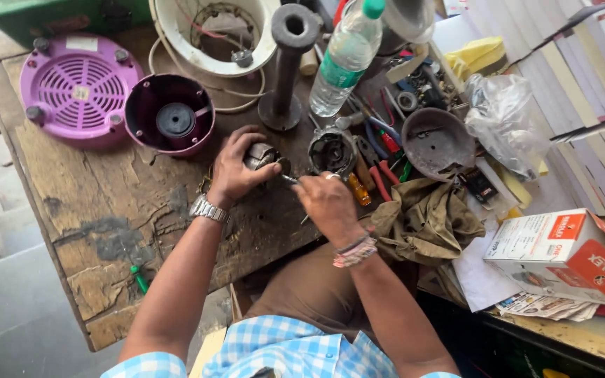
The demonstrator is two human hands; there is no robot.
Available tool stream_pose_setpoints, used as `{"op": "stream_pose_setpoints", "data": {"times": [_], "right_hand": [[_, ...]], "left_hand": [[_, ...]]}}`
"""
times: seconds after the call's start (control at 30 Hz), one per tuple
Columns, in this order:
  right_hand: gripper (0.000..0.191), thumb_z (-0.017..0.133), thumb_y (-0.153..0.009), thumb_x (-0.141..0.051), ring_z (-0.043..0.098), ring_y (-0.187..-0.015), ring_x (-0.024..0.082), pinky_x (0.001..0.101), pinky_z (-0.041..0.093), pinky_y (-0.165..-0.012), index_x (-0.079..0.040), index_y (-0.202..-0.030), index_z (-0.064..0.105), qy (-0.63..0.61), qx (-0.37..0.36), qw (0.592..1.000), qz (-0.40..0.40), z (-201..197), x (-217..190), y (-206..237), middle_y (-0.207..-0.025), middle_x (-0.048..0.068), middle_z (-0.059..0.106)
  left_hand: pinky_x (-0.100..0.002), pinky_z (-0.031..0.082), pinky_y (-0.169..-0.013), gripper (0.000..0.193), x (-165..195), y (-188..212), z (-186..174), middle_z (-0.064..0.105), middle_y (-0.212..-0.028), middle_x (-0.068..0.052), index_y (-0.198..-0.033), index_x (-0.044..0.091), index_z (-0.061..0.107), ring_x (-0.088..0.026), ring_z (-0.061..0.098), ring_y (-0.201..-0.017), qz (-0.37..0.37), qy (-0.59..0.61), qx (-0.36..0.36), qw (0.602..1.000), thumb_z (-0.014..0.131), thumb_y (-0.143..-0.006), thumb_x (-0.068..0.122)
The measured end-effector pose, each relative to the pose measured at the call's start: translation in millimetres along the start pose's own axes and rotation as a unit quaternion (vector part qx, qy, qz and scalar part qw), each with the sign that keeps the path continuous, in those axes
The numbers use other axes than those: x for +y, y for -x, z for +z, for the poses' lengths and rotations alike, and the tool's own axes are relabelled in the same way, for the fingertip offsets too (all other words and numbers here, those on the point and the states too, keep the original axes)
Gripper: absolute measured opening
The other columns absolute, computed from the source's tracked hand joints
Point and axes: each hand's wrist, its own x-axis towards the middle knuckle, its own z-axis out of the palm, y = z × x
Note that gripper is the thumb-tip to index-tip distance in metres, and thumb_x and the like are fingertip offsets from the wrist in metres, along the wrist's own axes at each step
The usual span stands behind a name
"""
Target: The person uses a wrench to loosen and remove a nut from a small cylindrical electrical component on a cluttered workbench. They separate the component into two halves, wipe one half with a cloth, and then use a screwdriver to adjust internal parts.
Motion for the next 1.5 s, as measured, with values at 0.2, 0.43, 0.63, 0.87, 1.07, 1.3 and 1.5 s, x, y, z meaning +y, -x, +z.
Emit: {"op": "stream_pose_setpoints", "data": {"times": [0.2, 0.43, 0.63, 0.87, 1.07, 1.3, 1.5], "right_hand": [[0.023, 0.078, -0.087, -0.02, 0.067, -0.087, 0.029, 0.0412, 0.053, -0.079, -0.005, -0.104, 0.074, 0.008, 0.05, 0.998, 0.03, -44, -5, 6, -0.092, 0.009, 0.075], [0.025, 0.074, -0.088, -0.014, 0.068, -0.092, 0.03, 0.041, 0.055, -0.08, 0.001, -0.108, 0.072, -0.023, 0.055, 0.998, -0.028, -2, -8, -10, -0.098, 0.013, 0.075], [0.008, 0.064, -0.093, -0.008, 0.069, -0.082, 0.032, 0.0441, 0.056, -0.073, -0.006, -0.085, 0.064, 0.053, -0.029, 0.997, 0.05, 46, 7, -12, -0.08, 0.012, 0.069], [0.023, 0.077, -0.092, -0.031, 0.068, -0.08, 0.035, 0.0486, 0.053, -0.073, -0.009, -0.091, 0.071, -0.027, -0.057, 0.984, 0.165, 34, 27, 28, -0.084, 0.013, 0.072], [0.039, 0.078, -0.078, -0.024, 0.061, -0.102, 0.039, 0.0473, 0.052, -0.087, -0.003, -0.11, 0.071, -0.027, 0.016, 0.998, 0.063, 65, -17, 38, -0.112, 0.02, 0.065], [0.023, 0.074, -0.087, -0.009, 0.059, -0.11, 0.034, 0.0445, 0.051, -0.098, -0.009, -0.11, 0.074, -0.001, -0.009, 0.999, 0.047, 79, -12, 39, -0.118, 0.011, 0.064], [0.016, 0.073, -0.088, -0.011, 0.056, -0.128, 0.039, 0.0446, 0.048, -0.107, -0.003, -0.101, 0.071, -0.217, 0.058, 0.967, 0.117, 77, -9, 49, -0.144, 0.022, 0.054]], "left_hand": [[-0.043, 0.048, -0.105, 0.062, 3, 0, -1, 0.061, -0.137, -0.009, -0.117, 0.01, 0.071, -0.031, 0.059, -0.126, -0.033, 0.016, -0.002, 0.999, 0.084, -0.072, 0.051], [-0.044, 0.048, -0.106, 0.062, 1, -1, 1, 0.061, -0.138, -0.01, -0.117, 0.01, 0.071, -0.033, 0.059, -0.126, -0.018, 0.007, 0.004, 1.0, 0.084, -0.072, 0.051], [-0.045, 0.047, -0.106, 0.063, 3, -2, 1, 0.06, -0.138, -0.012, -0.117, 0.009, 0.071, -0.033, 0.057, -0.127, -0.018, 0.004, 0.006, 1.0, 0.084, -0.073, 0.052], [-0.042, 0.05, -0.104, 0.064, 2, -2, -1, 0.063, -0.135, -0.01, -0.117, 0.009, 0.071, -0.031, 0.062, -0.123, -0.049, 0.026, -0.004, 0.998, 0.083, -0.072, 0.053], [-0.043, 0.05, -0.105, 0.062, 3, -3, -1, 0.062, -0.137, -0.011, -0.118, 0.009, 0.072, -0.032, 0.062, -0.125, -0.029, 0.011, 0.015, 0.999, 0.083, -0.074, 0.052], [-0.045, 0.049, -0.105, 0.069, 5, 5, 5, 0.056, -0.145, -0.012, -0.122, 0.01, 0.07, -0.034, 0.058, -0.128, -0.05, -0.023, 0.031, 0.998, 0.084, -0.071, 0.055], [-0.048, 0.045, -0.106, 0.078, 15, 6, 9, 0.053, -0.147, -0.014, -0.129, 0.01, 0.065, -0.037, 0.051, -0.13, -0.063, -0.079, 0.038, 0.994, 0.085, -0.07, 0.056]]}}
